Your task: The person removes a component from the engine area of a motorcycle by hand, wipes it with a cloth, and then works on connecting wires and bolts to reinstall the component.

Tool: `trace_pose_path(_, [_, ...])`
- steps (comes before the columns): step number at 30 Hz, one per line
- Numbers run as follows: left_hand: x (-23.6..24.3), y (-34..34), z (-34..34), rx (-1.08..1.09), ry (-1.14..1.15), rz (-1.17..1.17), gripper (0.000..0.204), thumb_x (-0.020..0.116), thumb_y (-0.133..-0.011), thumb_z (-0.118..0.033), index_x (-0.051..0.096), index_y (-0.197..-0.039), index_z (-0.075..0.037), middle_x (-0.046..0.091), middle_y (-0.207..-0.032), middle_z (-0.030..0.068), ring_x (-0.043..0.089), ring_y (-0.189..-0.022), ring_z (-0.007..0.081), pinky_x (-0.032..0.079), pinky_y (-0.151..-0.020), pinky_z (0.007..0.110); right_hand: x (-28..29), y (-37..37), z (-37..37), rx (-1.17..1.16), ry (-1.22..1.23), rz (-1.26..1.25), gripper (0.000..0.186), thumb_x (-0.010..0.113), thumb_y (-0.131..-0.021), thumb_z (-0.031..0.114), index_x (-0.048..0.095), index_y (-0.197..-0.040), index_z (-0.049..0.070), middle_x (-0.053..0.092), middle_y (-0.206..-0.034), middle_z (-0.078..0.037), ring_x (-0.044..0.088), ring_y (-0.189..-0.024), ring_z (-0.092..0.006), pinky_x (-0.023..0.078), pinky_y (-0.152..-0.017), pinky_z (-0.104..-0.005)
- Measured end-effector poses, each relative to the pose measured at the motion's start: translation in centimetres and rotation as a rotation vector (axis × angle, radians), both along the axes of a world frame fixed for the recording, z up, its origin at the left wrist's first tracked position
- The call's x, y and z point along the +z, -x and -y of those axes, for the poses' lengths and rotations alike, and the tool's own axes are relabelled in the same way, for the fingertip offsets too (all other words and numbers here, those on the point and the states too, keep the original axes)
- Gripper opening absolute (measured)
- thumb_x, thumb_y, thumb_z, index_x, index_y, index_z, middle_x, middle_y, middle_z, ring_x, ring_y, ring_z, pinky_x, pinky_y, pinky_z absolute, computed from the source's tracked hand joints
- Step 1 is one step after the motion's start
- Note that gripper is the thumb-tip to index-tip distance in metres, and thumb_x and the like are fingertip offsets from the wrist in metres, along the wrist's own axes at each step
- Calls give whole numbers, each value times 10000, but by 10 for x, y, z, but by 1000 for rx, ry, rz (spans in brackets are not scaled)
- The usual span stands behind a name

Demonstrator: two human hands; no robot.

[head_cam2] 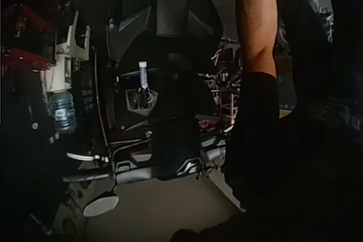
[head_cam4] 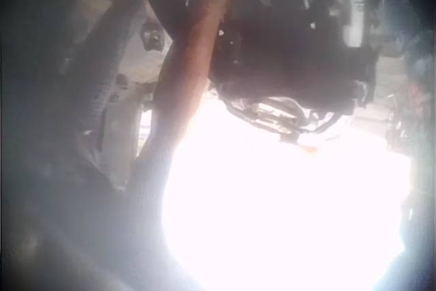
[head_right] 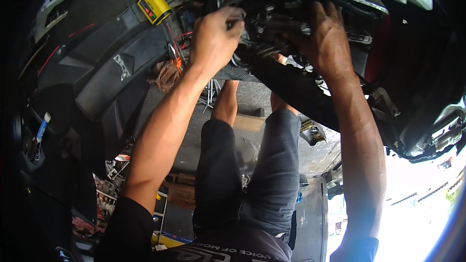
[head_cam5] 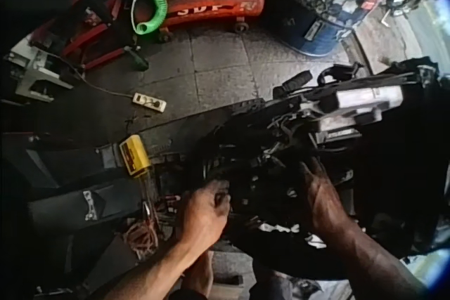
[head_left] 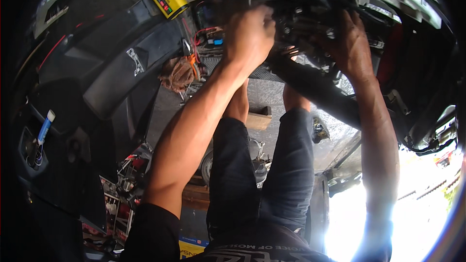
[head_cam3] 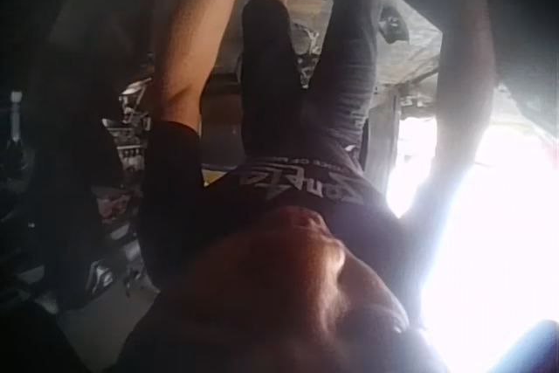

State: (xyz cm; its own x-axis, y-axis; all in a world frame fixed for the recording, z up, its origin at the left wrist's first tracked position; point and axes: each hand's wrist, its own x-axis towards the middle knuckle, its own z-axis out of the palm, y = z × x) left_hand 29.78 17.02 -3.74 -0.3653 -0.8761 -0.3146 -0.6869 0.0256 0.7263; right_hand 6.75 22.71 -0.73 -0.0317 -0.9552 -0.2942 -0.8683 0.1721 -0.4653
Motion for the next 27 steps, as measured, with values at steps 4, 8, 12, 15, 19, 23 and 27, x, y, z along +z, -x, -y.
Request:
trace_pose_path(4, [12,2,-11,7,13,-49,299,713,-846,-89,683,-1126,11,729,-1017,193,724,-804,258,556,-722,341,11,9,5,-16,-11,146,588,822,-745,242,588,-1215,-22,603,-1148,-264,556,-1111,-455,480,-949,-489])
trace_pose_path(8, [16,17,-2,-48,35,-23,367,747,-828,-113,670,-1164,13,704,-1084,225,712,-922,346,560,-787,406,14,9,8,-137,-8,222,546,806,-749,207,601,-1206,-12,618,-1140,-255,562,-1110,-441,480,-950,-485])
trace_pose_path(12, [10,42,19,-163,46,100,320,756,-827,-183,685,-1068,16,705,-990,244,696,-902,412,556,-766,470,8,10,5,-148,44,191,535,802,-749,190,602,-1201,-13,624,-1134,-258,567,-1107,-435,482,-945,-482])
trace_pose_path(15, [10,48,33,-209,38,143,251,754,-826,-217,704,-922,10,703,-907,237,684,-852,428,552,-748,484,14,11,5,-206,15,290,515,788,-755,172,600,-1194,-19,629,-1118,-260,564,-1110,-436,481,-939,-482])
trace_pose_path(19, [11,45,29,-209,58,137,223,762,-820,-218,718,-915,-22,710,-892,201,690,-849,406,556,-734,474,18,32,7,-200,20,431,444,720,-762,86,599,-1176,-23,631,-1109,-256,571,-1096,-442,481,-928,-490])
trace_pose_path(23, [-2,45,22,-234,114,163,232,738,-839,-189,700,-1027,-60,713,-909,180,694,-819,397,557,-694,474,27,29,2,-207,-7,285,421,706,-764,62,600,-1162,-26,633,-1111,-252,590,-1090,-426,491,-915,-479])
trace_pose_path(27, [-5,45,15,-124,143,50,185,715,-854,-140,681,-999,-29,697,-906,203,684,-818,405,545,-668,460,38,23,10,-333,-167,327,392,718,-778,71,625,-1146,-28,653,-1087,-249,627,-1053,-410,503,-907,-450])
